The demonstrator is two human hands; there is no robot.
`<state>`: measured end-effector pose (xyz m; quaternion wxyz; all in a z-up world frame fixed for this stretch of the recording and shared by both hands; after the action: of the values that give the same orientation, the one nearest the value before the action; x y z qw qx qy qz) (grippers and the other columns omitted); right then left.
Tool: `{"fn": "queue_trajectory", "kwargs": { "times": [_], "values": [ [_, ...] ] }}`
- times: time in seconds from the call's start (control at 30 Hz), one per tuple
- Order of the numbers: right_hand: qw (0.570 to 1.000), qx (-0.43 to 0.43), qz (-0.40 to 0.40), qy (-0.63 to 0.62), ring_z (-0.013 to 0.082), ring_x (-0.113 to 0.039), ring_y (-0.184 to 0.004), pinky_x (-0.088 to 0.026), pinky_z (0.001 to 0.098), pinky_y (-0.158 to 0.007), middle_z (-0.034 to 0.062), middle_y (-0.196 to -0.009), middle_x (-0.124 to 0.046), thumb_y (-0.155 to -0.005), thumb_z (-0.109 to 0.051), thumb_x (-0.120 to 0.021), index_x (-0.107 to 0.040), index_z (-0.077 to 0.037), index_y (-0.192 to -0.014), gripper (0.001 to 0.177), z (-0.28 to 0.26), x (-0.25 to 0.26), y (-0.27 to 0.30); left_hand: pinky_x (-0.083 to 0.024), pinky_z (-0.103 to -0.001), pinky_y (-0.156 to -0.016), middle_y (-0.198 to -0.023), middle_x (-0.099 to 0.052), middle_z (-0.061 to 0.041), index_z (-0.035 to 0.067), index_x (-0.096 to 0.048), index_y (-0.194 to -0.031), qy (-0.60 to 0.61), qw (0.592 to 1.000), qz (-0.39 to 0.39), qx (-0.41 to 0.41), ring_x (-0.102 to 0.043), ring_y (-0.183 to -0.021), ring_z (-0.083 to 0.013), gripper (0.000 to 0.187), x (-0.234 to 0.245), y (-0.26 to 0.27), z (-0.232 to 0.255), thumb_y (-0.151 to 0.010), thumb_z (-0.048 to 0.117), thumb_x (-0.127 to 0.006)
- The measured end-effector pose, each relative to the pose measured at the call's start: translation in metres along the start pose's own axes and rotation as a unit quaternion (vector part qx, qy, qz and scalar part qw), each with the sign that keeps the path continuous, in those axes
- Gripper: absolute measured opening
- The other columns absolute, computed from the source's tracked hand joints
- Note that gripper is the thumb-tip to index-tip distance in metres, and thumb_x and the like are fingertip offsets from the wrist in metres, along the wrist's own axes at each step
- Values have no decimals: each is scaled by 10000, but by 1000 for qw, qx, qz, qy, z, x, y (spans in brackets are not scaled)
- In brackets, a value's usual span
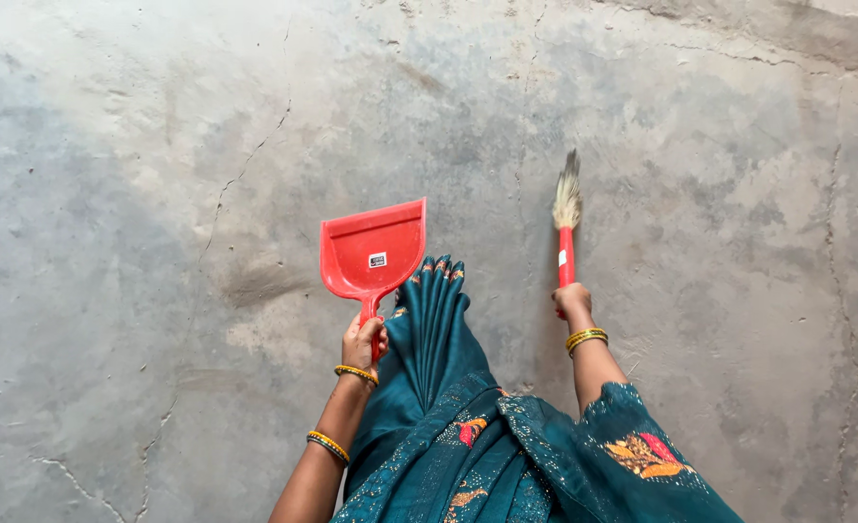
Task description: The person sweeps a concrete floor using a traditional broom and a red dustpan. They move around the room, sweeping debris into a pile and maneuvering around furniture legs.
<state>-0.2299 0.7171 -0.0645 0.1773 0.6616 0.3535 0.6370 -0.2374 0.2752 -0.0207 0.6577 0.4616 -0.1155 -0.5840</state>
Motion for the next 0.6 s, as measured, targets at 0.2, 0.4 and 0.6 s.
{"fn": "queue_trajectory", "kwargs": {
  "times": [0.2,0.4,0.6],
  "values": [
    [970,85,78,213,344,-734,-1014,-610,464,-815,174,-1097,-740,-931,-197,-661,-755,-43,-1068,227,-62,-54,-14,-399,-208,-432,-662,-554,-18,61,-589,-1026,-5,1000,26,7,-487,-494,-77,143,-16,-30,20,-905,117,-644],
    [900,330,38,282,398,-754,-948,-612,484,-806,240,-1011,-760,-966,-146,-581,-630,4,-1168,256,-108,-109,24,-410,-199,-436,-669,-554,-11,65,-591,-1029,3,999,34,4,-487,-498,-69,132,-34,-45,45,-914,116,-633],
    [871,389,7,300,402,-719,-957,-581,515,-833,193,-987,-744,-852,-296,-718,-639,-121,-1153,357,-138,-89,7,-402,-204,-426,-664,-547,-9,62,-591,-1014,6,1000,26,-7,-481,-493,-69,118,-47,-62,63,-916,113,-631]
  ]
}}
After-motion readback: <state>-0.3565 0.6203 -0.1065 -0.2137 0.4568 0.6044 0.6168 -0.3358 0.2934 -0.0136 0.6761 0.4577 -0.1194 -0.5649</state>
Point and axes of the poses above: each hand's wrist, its own y-axis away from the middle knuckle, its own x-axis out of the back of the hand, z = x × y, the point moved 1 cm from there along -y, towards the middle knuckle
